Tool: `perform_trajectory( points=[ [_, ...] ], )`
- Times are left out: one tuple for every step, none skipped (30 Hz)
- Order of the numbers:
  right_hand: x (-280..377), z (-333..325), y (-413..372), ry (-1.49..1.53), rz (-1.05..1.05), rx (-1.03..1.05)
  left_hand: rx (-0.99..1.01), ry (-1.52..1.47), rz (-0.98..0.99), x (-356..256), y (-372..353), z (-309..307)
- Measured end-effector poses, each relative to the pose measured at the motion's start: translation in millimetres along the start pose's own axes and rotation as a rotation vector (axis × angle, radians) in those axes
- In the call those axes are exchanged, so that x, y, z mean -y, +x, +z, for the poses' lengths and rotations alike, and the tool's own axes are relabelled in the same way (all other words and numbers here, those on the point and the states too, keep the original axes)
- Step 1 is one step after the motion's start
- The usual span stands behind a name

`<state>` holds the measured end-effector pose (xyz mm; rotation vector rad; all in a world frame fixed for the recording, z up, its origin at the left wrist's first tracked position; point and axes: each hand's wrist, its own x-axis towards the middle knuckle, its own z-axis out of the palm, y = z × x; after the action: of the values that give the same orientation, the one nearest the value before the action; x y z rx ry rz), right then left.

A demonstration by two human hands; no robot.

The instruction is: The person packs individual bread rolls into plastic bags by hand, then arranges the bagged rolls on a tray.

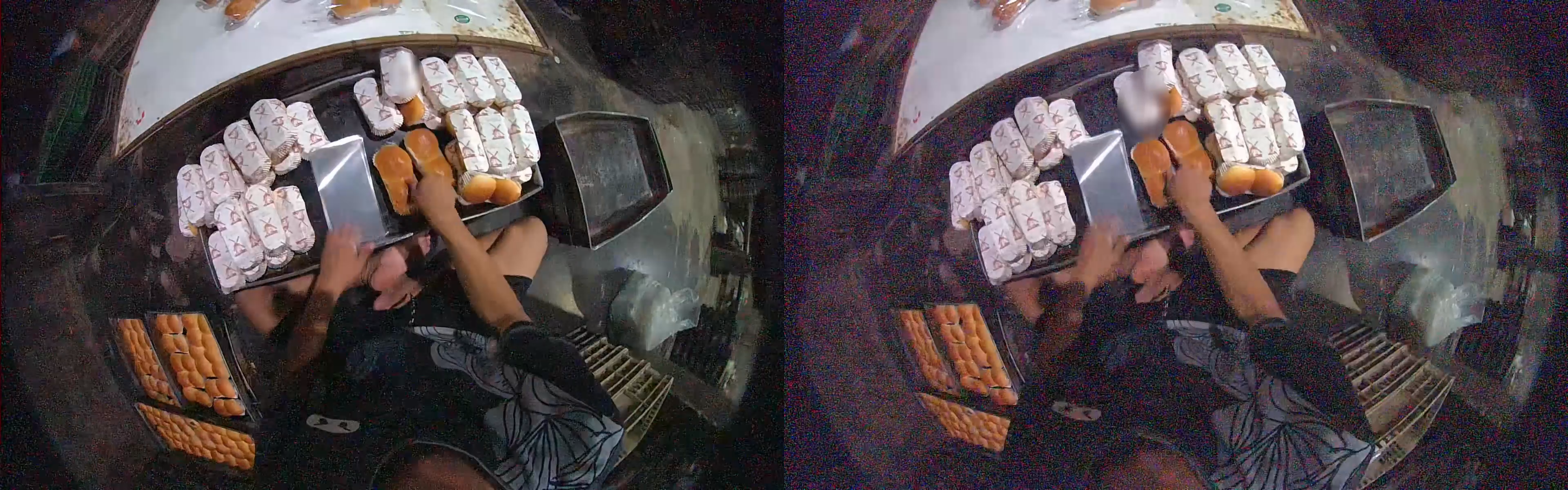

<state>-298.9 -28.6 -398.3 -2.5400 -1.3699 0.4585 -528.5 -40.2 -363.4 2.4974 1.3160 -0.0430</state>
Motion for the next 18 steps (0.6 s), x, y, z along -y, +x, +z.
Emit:
perform_trajectory(
  points=[
    [1, -11, -11, 0.008, -0.040, 0.005, 0.301, -0.236, -0.080, -4, -7, -7],
    [11, -29, -28, 0.039, -0.079, 0.010, 0.286, -0.241, -0.087, -1, -6, -18],
    [21, -47, -48, 0.068, -0.115, 0.015, 0.378, -0.170, -0.043, 8, -7, -31],
    [22, -54, -66, 0.089, -0.266, 0.147, 0.470, -0.098, 0.005, 14, -7, -43],
    [14, -36, -88, 0.424, -0.342, 0.180, 0.464, -0.105, 0.005, 18, -9, -52],
    [24, -51, -108, 0.494, -0.273, 0.529, 0.385, -0.194, 0.044, 20, -13, -60],
    [29, -52, -129, 0.705, -0.407, 0.650, 0.304, -0.277, 0.083, 22, -15, -67],
    [36, -46, -141, 0.706, -0.408, 0.644, 0.301, -0.274, 0.087, 19, -15, -70],
    [44, -39, -154, 0.647, -0.376, 0.491, 0.307, -0.372, 0.011, 11, -18, -71],
    [48, -34, -163, 0.585, -0.340, 0.343, 0.315, -0.470, -0.069, 1, -23, -72],
    [51, -35, -165, 0.583, -0.339, 0.344, 0.138, -0.712, -0.046, -15, -29, -78],
    [55, -38, -163, 0.601, -0.279, 0.292, 0.132, -0.714, -0.045, -22, -31, -76],
    [59, -43, -160, 0.618, -0.219, 0.241, -0.054, -0.759, -0.057, -27, -32, -75],
    [63, -50, -157, 0.614, -0.220, 0.242, -0.237, -0.801, -0.069, -34, -35, -73],
    [68, -59, -149, 1.204, 0.158, 0.554, -0.333, -0.778, -0.123, -43, -37, -75],
    [72, -68, -139, 1.766, 0.583, 0.859, -0.337, -0.782, -0.120, -53, -40, -76],
    [75, -82, -124, 1.623, 0.461, 0.716, -0.340, -0.817, -0.067, -62, -45, -76],
    [75, -91, -114, 1.473, 0.346, 0.581, -0.342, -0.853, -0.019, -67, -49, -76]
  ],
)
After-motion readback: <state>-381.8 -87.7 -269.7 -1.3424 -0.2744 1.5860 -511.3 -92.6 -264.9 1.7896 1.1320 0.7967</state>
